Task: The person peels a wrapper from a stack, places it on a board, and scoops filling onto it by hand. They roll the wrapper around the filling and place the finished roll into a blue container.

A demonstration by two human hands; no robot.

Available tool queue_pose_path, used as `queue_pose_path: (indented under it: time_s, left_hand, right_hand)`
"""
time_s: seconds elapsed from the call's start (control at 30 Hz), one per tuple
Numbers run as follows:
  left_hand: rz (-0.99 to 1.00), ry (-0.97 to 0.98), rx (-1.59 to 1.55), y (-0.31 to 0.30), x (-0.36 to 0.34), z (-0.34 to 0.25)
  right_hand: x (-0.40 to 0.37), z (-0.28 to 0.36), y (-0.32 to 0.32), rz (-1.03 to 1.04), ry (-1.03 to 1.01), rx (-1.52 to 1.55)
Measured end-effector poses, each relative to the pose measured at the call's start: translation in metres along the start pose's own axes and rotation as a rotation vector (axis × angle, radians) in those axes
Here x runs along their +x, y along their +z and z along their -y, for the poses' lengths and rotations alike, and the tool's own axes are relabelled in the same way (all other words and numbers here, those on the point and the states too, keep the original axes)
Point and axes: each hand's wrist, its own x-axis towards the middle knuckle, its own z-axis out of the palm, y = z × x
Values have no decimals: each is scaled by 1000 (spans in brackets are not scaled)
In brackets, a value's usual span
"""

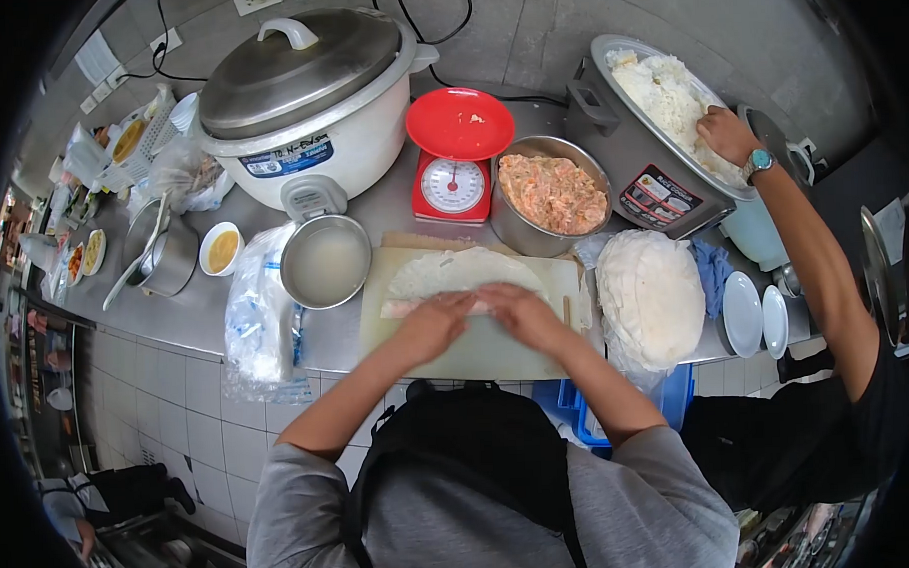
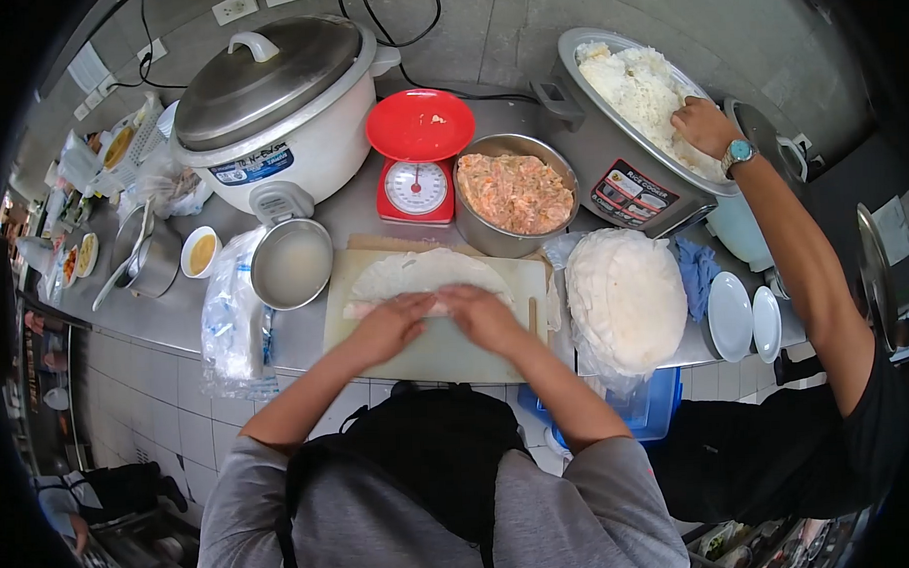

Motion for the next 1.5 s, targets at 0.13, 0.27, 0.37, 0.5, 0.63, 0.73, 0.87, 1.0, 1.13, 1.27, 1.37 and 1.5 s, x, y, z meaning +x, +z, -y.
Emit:
queue_pose_path:
  time_s: [0.13,0.27,0.37,0.5,0.63,0.73,0.87,1.0,1.13,1.27,1.37,1.5]
  left_hand:
    - [-139,82,209,25,-33,-22]
    - [-131,45,273,34,-25,-13]
    - [-73,-17,346,18,7,7]
    - [-197,-9,385,1,34,15]
    - [-356,97,209,7,18,11]
    - [-400,90,171,10,21,15]
    - [-341,78,29,-3,27,22]
    - [-230,-20,118,-11,49,41]
    - [-357,21,259,-11,60,46]
    - [-481,132,278,11,38,42]
    - [-554,136,326,11,35,26]
    - [-432,35,309,6,43,29]
  right_hand:
    - [-38,35,20,41,-43,-287]
    - [-31,32,18,87,-27,-300]
    - [8,5,13,92,-36,-349]
    - [36,-15,10,-91,-79,-381]
    - [14,-12,1,-72,-44,-237]
    - [8,-17,14,-256,-87,-204]
    - [18,-25,10,-233,-37,-116]
    - [38,-31,-2,-233,53,-232]
    - [51,-40,12,-288,-36,-265]
    - [35,-27,24,-254,-222,-360]
    - [34,-21,28,-256,-191,-398]
    - [45,-25,25,-160,-125,-380]
